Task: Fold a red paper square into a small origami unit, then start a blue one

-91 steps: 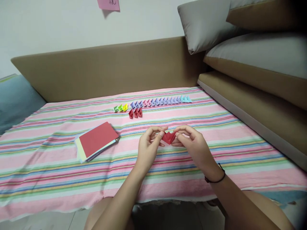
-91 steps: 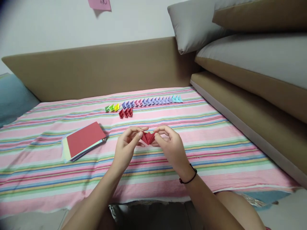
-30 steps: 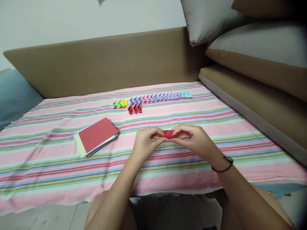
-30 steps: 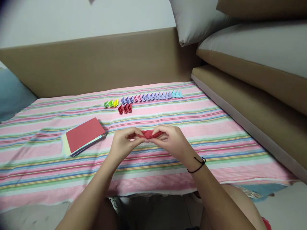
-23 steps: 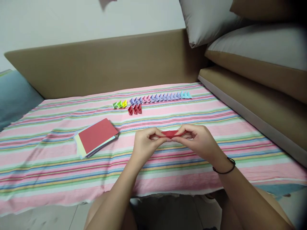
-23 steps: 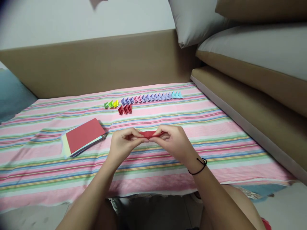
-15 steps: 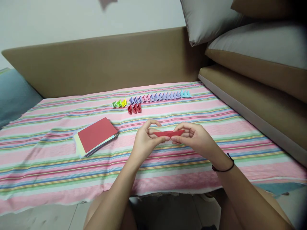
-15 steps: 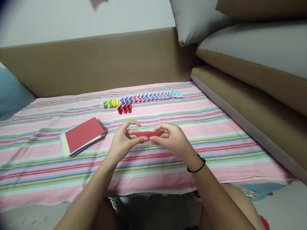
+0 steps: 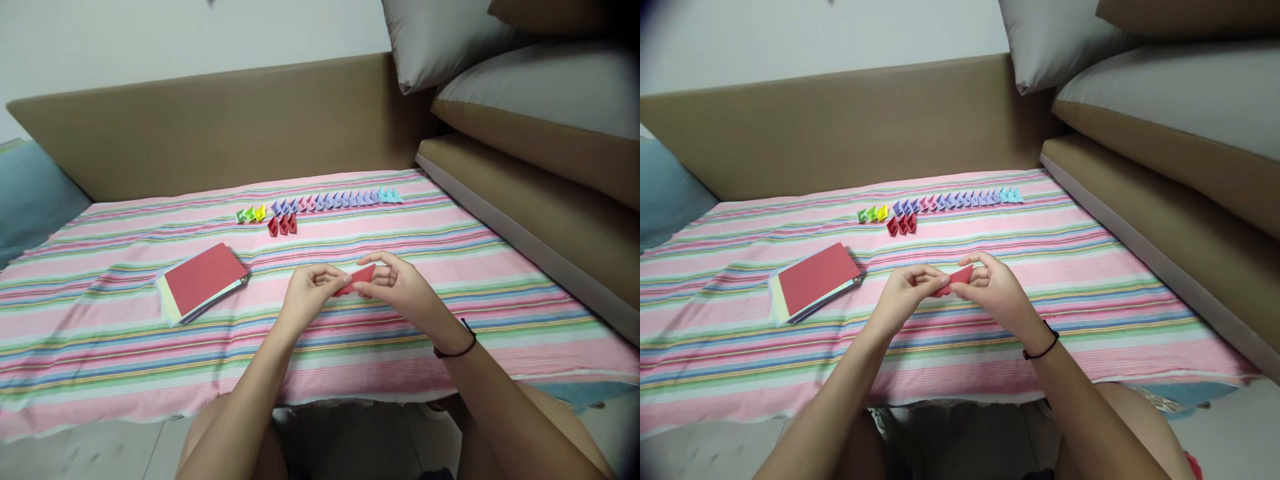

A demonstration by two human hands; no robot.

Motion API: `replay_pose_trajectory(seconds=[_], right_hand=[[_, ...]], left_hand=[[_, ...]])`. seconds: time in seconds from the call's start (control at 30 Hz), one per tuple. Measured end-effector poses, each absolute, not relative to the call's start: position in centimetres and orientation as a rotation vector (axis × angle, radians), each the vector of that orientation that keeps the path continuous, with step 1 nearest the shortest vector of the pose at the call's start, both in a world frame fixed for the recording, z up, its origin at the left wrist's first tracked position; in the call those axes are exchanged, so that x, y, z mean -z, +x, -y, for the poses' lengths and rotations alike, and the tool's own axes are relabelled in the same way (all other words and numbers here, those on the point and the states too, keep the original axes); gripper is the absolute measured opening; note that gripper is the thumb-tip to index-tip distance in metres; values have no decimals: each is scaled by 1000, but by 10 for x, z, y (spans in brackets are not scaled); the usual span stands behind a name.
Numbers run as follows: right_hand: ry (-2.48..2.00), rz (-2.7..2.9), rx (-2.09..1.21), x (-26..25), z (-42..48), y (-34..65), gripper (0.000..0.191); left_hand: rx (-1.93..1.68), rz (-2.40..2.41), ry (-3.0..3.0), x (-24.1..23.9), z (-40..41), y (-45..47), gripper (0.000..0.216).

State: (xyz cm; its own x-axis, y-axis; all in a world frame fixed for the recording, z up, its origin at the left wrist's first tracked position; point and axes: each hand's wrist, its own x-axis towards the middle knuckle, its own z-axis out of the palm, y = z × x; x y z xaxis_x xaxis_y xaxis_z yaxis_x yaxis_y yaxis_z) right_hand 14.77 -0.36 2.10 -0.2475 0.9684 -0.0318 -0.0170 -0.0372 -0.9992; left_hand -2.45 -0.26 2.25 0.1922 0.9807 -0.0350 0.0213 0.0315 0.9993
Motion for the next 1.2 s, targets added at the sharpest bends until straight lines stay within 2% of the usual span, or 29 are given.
replay_pose_trajectory(seconds=[0.13, 0.27, 0.57, 0.87, 1.2], right_hand=[[-1045, 1167, -1521, -19, 1, 146, 29], [-1039, 1227, -1574, -15, 2, 140, 29], [-1091, 1281, -1395, -9, 3, 135, 35], [-1056, 1308, -1531, -12, 1, 140, 36], [-1140, 1591, -1092, -11, 9, 135, 29]], left_hand=[[-1214, -1148, 1159, -18, 1, -24, 21], [-1240, -1153, 1165, -18, 2, -20, 20], [-1019, -1088, 1039, -20, 4, -18, 27], [-917, -1088, 983, -24, 1, -23, 30], [-1005, -1078, 1225, -20, 3, -19, 29]])
